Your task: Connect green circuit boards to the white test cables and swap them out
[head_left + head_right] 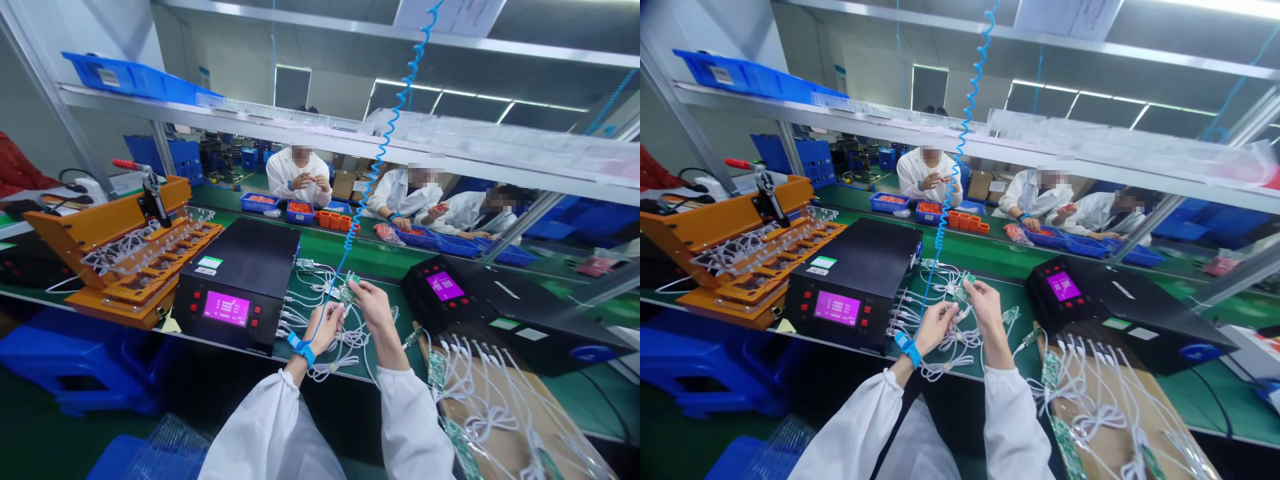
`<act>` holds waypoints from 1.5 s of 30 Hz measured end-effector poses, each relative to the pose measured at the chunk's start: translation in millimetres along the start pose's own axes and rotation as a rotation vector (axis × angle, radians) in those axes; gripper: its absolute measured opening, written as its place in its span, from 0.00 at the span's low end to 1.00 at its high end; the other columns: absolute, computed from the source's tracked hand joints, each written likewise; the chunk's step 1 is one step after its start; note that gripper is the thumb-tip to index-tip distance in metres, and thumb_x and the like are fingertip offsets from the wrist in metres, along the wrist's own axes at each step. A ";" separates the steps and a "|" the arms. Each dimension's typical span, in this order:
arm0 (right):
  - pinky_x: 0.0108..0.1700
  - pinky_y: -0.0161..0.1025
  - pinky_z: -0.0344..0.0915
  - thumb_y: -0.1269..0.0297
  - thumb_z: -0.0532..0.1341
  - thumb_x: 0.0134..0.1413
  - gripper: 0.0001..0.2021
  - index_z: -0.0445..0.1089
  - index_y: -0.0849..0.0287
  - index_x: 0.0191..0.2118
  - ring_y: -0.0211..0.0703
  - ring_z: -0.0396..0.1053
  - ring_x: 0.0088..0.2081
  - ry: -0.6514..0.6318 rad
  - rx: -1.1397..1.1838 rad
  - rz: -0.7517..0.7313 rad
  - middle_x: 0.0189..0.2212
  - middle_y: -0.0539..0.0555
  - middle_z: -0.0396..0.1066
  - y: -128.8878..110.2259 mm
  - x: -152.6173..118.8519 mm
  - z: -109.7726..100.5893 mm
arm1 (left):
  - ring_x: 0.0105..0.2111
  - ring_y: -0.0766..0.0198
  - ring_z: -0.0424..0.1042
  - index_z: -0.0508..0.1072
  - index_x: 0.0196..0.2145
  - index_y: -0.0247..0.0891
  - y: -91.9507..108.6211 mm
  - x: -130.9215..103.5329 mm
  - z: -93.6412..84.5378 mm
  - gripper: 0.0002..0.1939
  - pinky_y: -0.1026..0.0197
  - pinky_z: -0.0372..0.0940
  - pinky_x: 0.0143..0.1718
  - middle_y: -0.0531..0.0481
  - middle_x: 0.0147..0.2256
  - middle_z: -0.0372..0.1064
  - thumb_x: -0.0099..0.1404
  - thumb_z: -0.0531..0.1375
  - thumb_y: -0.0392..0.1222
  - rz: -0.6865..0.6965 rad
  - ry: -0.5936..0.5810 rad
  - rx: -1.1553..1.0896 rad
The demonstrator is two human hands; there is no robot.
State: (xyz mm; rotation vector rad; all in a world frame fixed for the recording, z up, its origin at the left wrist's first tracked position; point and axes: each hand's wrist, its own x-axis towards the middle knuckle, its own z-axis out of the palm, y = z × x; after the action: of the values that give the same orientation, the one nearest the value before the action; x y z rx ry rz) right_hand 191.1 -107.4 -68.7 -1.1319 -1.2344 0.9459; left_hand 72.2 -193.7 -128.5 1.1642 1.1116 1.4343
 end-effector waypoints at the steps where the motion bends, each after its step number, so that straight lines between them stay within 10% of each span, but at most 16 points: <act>1: 0.27 0.37 0.68 0.37 0.71 0.38 0.28 0.69 0.60 0.31 0.46 0.75 0.28 0.042 -0.002 -0.006 0.25 0.55 0.75 1.5 11.9 -1.4 | 0.17 0.70 0.62 0.71 0.27 0.35 -3.3 -2.4 -3.0 0.21 0.67 0.57 0.20 0.54 0.19 0.65 0.65 0.62 0.57 -0.022 -0.001 0.002; 6: 0.32 0.37 0.72 0.50 0.58 0.62 0.15 0.63 0.58 0.34 0.45 0.78 0.33 0.114 -0.111 -0.042 0.25 0.56 0.75 -3.4 69.5 -4.3 | 0.19 0.68 0.67 0.69 0.30 0.36 -10.3 -12.2 -11.8 0.23 0.66 0.63 0.23 0.51 0.21 0.69 0.65 0.60 0.61 -0.064 0.108 -0.095; 11: 0.32 0.36 0.70 0.69 0.65 0.52 0.06 0.67 0.60 0.30 0.43 0.75 0.28 -0.186 -0.441 0.018 0.21 0.53 0.74 16.2 91.0 17.0 | 0.27 0.66 0.74 0.66 0.43 0.37 0.3 -2.5 -1.9 0.17 0.63 0.70 0.31 0.48 0.32 0.75 0.69 0.59 0.54 -0.068 0.243 -0.253; 21: 0.41 0.37 0.65 0.71 0.71 0.45 0.07 0.74 0.60 0.32 0.45 0.74 0.38 -0.490 -0.963 -0.126 0.34 0.58 0.78 64.0 74.3 21.5 | 0.24 0.68 0.73 0.68 0.38 0.36 8.5 15.0 0.8 0.14 0.65 0.70 0.30 0.49 0.29 0.74 0.66 0.66 0.46 -0.180 0.317 -0.357; 33: 0.40 0.37 0.63 0.65 0.57 0.64 0.09 0.71 0.57 0.46 0.42 0.71 0.38 -0.736 -0.991 -0.641 0.43 0.56 0.72 10.7 27.0 -18.7 | 0.19 0.71 0.64 0.69 0.34 0.36 -0.9 32.0 10.5 0.26 0.68 0.58 0.21 0.56 0.21 0.65 0.64 0.62 0.65 -0.191 0.258 -0.287; 39: 0.25 0.35 0.48 0.71 0.55 0.61 0.10 0.71 0.55 0.44 0.39 0.69 0.29 -0.664 -1.298 -0.990 0.40 0.55 0.70 13.7 27.9 -28.0 | 0.18 0.71 0.61 0.69 0.30 0.37 -8.2 29.3 14.6 0.25 0.68 0.55 0.20 0.56 0.20 0.63 0.67 0.57 0.64 -0.142 0.231 -0.195; 45: 0.25 0.37 0.45 0.73 0.55 0.59 0.12 0.72 0.57 0.44 0.38 0.67 0.27 -0.598 -1.374 -0.978 0.41 0.56 0.71 15.6 45.3 -17.3 | 0.19 0.71 0.63 0.68 0.29 0.37 -10.1 25.4 12.0 0.20 0.69 0.56 0.21 0.54 0.22 0.66 0.70 0.56 0.56 -0.129 0.219 -0.135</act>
State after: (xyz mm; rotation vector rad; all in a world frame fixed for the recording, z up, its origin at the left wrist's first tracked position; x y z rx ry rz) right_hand 214.5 -62.4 -74.0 -0.9289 -2.7313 -0.5333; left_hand 82.8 -166.2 -133.5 0.8410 1.1969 1.5362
